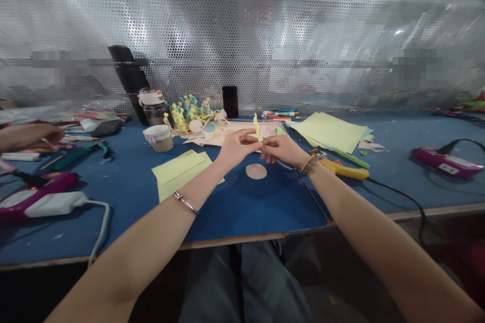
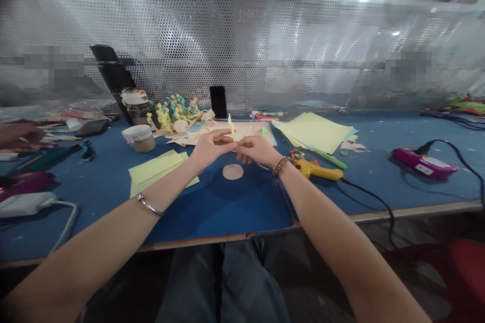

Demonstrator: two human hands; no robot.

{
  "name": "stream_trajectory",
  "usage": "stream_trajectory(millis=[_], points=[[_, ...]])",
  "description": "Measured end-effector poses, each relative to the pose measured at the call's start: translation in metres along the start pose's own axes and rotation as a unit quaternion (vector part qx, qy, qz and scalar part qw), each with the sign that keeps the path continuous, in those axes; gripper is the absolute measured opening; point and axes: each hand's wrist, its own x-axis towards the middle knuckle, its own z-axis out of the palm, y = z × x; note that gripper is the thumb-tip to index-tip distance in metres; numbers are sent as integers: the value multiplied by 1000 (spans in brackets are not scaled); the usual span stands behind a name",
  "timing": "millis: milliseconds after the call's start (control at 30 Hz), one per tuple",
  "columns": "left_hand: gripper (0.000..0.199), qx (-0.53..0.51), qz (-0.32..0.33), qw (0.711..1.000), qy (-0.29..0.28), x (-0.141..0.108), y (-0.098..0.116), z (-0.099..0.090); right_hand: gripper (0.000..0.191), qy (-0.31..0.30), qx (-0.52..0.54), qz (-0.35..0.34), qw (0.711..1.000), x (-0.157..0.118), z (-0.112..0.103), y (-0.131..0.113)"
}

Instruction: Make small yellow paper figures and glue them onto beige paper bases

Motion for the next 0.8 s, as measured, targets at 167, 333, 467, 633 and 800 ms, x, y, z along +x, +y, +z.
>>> stream_trajectory(millis=[167, 333, 467, 633, 800], points=[[38, 13, 26, 998, 53, 6, -1, -6, 25, 31, 11, 17, 999, -1, -3, -3], [39, -8, 27, 990, 139, 16, 2, -26, 30, 216, 42, 23, 975, 1, -18, 1], [38, 8, 32, 987, 158, 19, 3, -34, 36, 263, 37, 33, 963, 4, -25, 9], [36, 54, 79, 985, 144, 20, 7, -36, 27, 270, -72, 24, 960, 7, -27, 19], [38, 46, 52, 988, 139, 22, 2, -37, 26, 256, -249, 33, 934, 8, -32, 31]])
